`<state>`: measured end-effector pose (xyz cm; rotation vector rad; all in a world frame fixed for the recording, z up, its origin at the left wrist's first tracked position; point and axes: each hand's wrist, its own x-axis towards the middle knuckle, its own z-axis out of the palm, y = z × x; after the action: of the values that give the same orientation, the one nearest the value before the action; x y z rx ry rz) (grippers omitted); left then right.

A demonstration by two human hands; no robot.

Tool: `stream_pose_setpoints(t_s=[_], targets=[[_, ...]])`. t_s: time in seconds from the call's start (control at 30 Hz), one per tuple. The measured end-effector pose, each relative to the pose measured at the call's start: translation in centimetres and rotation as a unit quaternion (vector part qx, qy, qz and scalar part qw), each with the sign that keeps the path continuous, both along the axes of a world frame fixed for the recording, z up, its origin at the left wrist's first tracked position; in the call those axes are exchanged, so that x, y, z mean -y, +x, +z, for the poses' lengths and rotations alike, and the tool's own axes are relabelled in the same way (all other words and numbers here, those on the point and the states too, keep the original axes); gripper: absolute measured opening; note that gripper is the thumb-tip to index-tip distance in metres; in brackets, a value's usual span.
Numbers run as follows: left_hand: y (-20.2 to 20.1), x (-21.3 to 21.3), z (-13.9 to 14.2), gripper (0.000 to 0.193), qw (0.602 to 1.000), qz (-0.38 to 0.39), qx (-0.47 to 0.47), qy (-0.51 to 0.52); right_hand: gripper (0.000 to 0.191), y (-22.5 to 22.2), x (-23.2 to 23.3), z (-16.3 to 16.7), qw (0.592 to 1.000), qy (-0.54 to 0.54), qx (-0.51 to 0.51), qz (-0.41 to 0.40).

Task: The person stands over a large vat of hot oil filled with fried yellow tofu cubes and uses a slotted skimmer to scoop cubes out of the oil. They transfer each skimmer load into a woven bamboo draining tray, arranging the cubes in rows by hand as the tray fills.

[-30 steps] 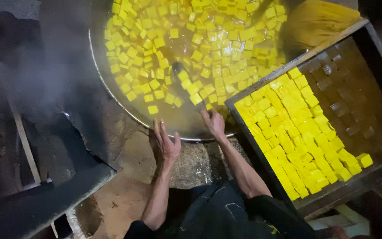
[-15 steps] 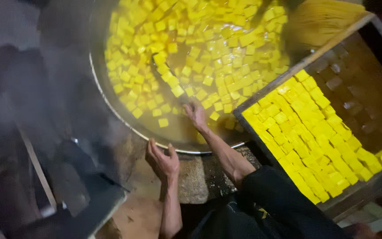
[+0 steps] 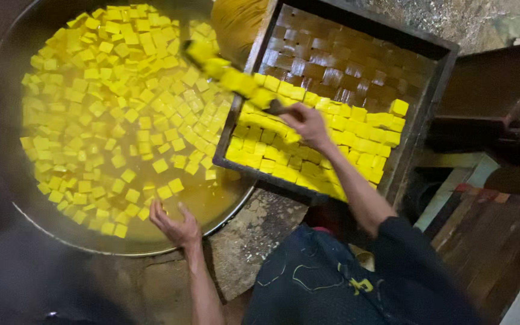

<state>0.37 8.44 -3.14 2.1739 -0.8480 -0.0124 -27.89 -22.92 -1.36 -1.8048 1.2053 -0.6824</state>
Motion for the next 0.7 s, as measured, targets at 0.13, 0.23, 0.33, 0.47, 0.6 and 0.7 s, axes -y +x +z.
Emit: stream_pose_setpoints(t_s=[0.13, 0.23, 0.33, 0.47, 0.6, 0.7], targets=[[-1.3, 5.0, 1.0, 0.054, 0.998, -0.049, 0.040, -0.009, 0.039, -11.6, 4.3, 1.6, 0.975, -0.120, -0.187, -0.011], [-1.9, 9.3, 2.0, 0.052, 0.993, -0.102, 0.059, -0.023, 0.041, -15.3, 7.1, 0.6, 0.965, -0.109, -0.240, -0.012], [-2.2, 13.7, 2.4, 0.050, 0.983, -0.152, 0.080, -0.059, 0.041, -16.1, 10.0, -0.8, 0.961, -0.140, -0.235, 0.036], [-3.5, 19.4, 1.6, 0.050, 0.970, -0.208, 0.103, -0.072, 0.037, -15.7, 11.1, -2.1, 0.934, -0.159, -0.317, 0.046], [-4.7, 25.1, 0.6, 0.049, 0.954, -0.260, 0.121, -0.085, 0.033, -15.7, 8.7, -2.7, 0.927, -0.230, -0.288, 0.071], [-6.4, 30.2, -0.7, 0.049, 0.944, -0.293, 0.127, -0.080, 0.029, -16.2, 7.8, -2.5, 0.922, -0.253, -0.286, 0.065]])
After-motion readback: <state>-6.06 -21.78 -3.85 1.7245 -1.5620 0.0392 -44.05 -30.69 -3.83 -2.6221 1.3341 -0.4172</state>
